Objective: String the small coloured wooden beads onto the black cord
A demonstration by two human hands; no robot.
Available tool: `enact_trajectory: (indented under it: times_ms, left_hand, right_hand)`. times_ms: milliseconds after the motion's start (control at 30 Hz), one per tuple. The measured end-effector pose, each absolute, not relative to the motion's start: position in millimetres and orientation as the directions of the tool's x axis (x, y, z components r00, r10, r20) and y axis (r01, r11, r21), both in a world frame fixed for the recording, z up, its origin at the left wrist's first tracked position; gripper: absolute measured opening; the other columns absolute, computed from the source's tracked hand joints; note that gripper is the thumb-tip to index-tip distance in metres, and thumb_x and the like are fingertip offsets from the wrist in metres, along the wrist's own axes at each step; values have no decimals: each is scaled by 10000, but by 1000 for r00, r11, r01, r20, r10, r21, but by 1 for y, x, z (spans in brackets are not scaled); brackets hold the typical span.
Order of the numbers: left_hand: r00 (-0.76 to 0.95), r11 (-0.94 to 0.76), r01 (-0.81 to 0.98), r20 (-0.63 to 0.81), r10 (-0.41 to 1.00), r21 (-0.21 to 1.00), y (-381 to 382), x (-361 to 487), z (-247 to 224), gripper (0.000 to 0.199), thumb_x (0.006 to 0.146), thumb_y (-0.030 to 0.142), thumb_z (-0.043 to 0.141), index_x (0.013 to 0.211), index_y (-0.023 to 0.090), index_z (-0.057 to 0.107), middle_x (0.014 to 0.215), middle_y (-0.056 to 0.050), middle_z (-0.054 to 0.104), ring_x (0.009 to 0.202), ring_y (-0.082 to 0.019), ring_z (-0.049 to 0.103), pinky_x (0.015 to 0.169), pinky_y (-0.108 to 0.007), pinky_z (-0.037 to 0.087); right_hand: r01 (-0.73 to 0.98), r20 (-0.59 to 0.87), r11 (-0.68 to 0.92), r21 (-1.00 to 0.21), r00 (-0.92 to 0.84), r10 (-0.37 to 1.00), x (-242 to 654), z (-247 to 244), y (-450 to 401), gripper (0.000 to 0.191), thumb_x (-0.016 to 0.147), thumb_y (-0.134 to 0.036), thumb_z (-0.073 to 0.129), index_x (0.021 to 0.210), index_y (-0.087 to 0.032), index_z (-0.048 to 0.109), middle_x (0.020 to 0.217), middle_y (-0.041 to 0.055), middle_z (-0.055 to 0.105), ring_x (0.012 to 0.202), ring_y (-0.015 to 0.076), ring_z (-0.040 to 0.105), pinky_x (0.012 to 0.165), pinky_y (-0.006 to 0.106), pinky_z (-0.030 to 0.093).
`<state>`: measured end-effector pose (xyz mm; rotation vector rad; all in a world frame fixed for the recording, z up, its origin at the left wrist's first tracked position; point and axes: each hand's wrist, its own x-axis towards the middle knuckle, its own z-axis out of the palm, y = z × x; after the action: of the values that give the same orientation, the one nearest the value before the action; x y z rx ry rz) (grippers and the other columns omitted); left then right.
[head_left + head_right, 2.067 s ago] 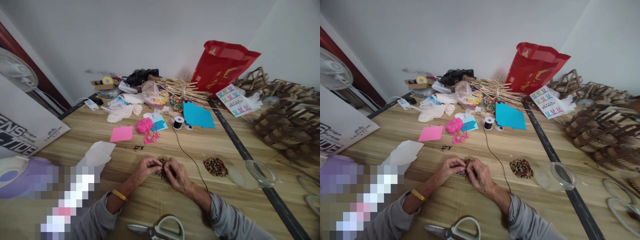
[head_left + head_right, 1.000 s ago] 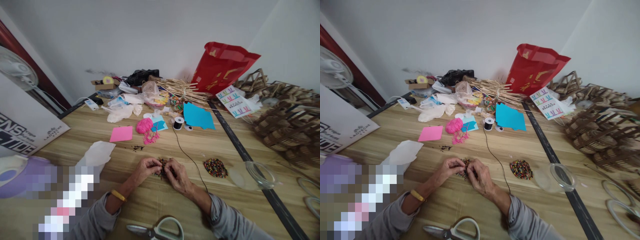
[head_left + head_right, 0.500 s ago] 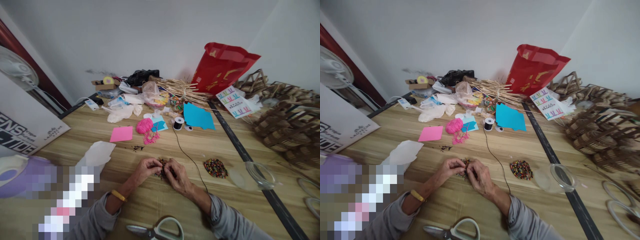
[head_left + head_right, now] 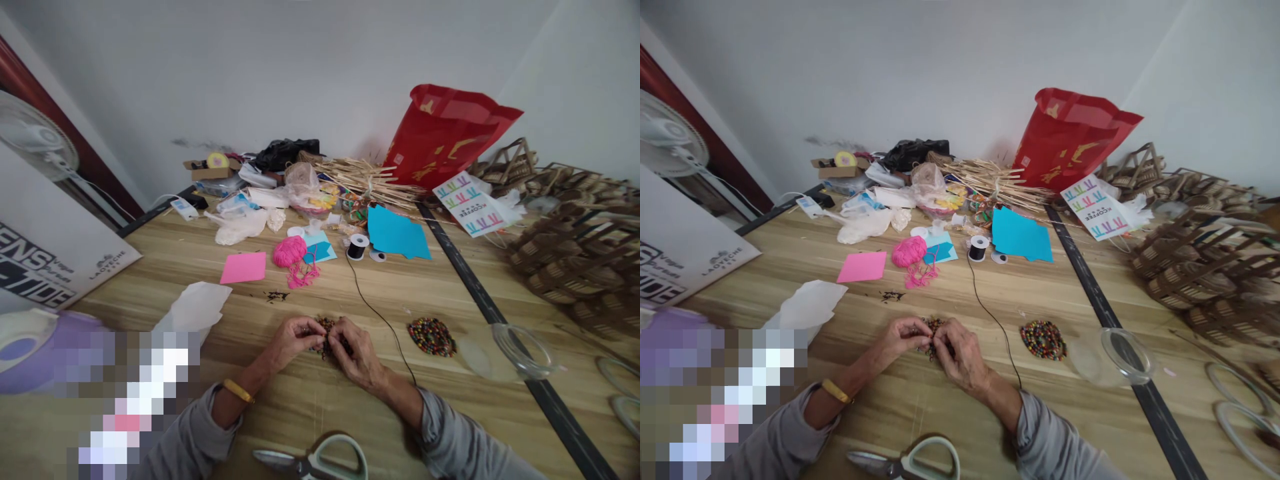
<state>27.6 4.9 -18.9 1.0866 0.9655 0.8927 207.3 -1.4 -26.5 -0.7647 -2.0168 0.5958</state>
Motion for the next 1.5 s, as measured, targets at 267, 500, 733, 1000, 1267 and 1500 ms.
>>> enact_trajectory:
  times_ms: [267, 500, 733, 1000, 1267, 1500]
  left_hand:
    - [318, 227, -124, -178, 931, 966, 6, 27, -24, 278, 576, 297, 794, 736, 107, 670, 590, -9, 656, 550, -108, 587, 583, -227, 467]
    - [315, 211, -111, -167, 934, 971, 5, 26, -25, 274, 596, 296, 782, 752, 103, 668, 598, -8, 651, 555, -109, 588, 595, -235, 473]
    - [328, 205, -120, -156, 932, 971, 6, 25, -30, 278, 621, 313, 767, 772, 101, 668, 613, -15, 660, 575, -110, 598, 604, -231, 473]
    - [332, 165, -97, -125, 935, 982, 5, 27, -21, 214, 624, 266, 757, 722, 98, 666, 600, -5, 639, 567, -101, 575, 592, -221, 453]
    - [328, 171, -100, -130, 936, 980, 7, 26, -23, 210, 603, 252, 766, 714, 105, 665, 612, -3, 639, 565, -99, 567, 583, -220, 440]
    - [317, 181, -101, -141, 938, 978, 7, 26, -22, 254, 551, 274, 803, 657, 105, 645, 580, -8, 639, 535, -98, 552, 558, -218, 419]
  right_hand:
    - [286, 564, 696, -658, -425, 708, 208, -26, -1, 93, 899, -173, 447, 820, -185, 495, 715, 27, 505, 649, 145, 480, 584, 252, 397]
    - [287, 561, 697, -657, -432, 706, 207, -25, -1, 97, 896, -163, 441, 815, -182, 492, 715, 26, 507, 652, 142, 485, 589, 248, 398]
    - [284, 567, 703, -652, -432, 701, 207, -27, 0, 98, 898, -164, 438, 821, -186, 495, 714, 29, 513, 658, 149, 490, 595, 253, 401]
    - [269, 570, 710, -651, -443, 691, 208, -29, 0, 94, 894, -165, 463, 823, -179, 523, 727, 38, 538, 673, 148, 499, 602, 257, 414]
    - [226, 591, 706, -671, -412, 694, 206, -33, 0, 34, 878, -206, 553, 850, -187, 548, 723, 31, 583, 649, 136, 540, 594, 244, 452]
    - [241, 561, 672, -700, -396, 727, 207, -33, -1, 121, 872, -268, 575, 793, -185, 536, 683, 13, 571, 602, 117, 526, 555, 219, 439]
